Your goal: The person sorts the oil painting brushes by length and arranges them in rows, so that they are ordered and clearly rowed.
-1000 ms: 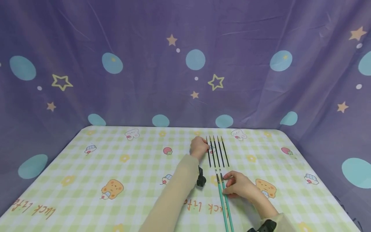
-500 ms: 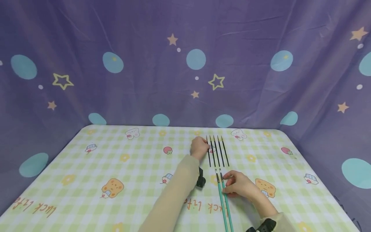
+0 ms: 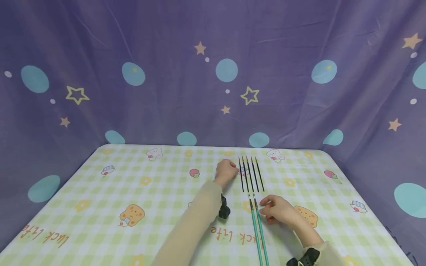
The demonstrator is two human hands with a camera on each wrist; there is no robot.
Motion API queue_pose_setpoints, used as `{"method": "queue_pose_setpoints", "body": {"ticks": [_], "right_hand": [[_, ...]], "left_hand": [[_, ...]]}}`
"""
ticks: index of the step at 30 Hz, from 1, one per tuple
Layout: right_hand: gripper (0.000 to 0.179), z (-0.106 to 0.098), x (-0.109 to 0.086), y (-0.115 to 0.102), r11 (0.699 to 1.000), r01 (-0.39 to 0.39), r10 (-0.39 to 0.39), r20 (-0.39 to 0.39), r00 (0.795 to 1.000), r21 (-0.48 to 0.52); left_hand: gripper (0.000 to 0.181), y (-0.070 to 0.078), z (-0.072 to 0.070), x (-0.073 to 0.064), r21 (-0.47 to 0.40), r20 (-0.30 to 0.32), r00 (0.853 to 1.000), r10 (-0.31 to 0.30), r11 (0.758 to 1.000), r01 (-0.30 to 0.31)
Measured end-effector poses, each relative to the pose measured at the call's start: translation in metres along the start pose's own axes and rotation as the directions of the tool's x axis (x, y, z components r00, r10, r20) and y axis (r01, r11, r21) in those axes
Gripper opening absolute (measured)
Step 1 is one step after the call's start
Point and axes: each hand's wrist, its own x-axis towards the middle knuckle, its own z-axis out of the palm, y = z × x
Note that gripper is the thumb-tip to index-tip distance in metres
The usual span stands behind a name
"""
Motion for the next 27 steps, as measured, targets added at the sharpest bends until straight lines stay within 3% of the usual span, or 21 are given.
{"method": "queue_pose_setpoints", "body": {"ticks": [4,8,14,21,27], "right_hand": [[0.021,-0.009,0.003,-0.001,0.998,0.046,-0.045,0.012,0.999,-0.044],[0.020,-0.020,0.005,-0.003,0.992,0.100,-0.097,0.044,0.994,-0.073],[0.023,-0.036,0.008,-0.005,0.972,0.205,-0.188,0.145,0.972,-0.116],[0.019,-0.055,0.011,-0.008,0.889,0.344,-0.291,0.207,0.934,-0.302],[0.016,-0.068,0.009,-0.017,0.788,0.366,-0.339,0.148,0.929,-0.495]], "left_hand": [[0.013,-0.003,-0.011,-0.003,-0.008,0.049,0.998,0.045,0.999,-0.044],[0.013,-0.005,-0.024,-0.005,0.047,0.091,0.990,0.107,0.993,-0.111],[0.012,-0.014,-0.042,-0.009,0.138,0.141,0.963,0.228,0.959,-0.247],[0.012,-0.023,-0.068,-0.028,0.189,0.181,0.935,0.304,0.923,-0.336],[0.013,-0.025,-0.095,-0.044,0.251,0.170,0.927,0.335,0.895,-0.370]]}}
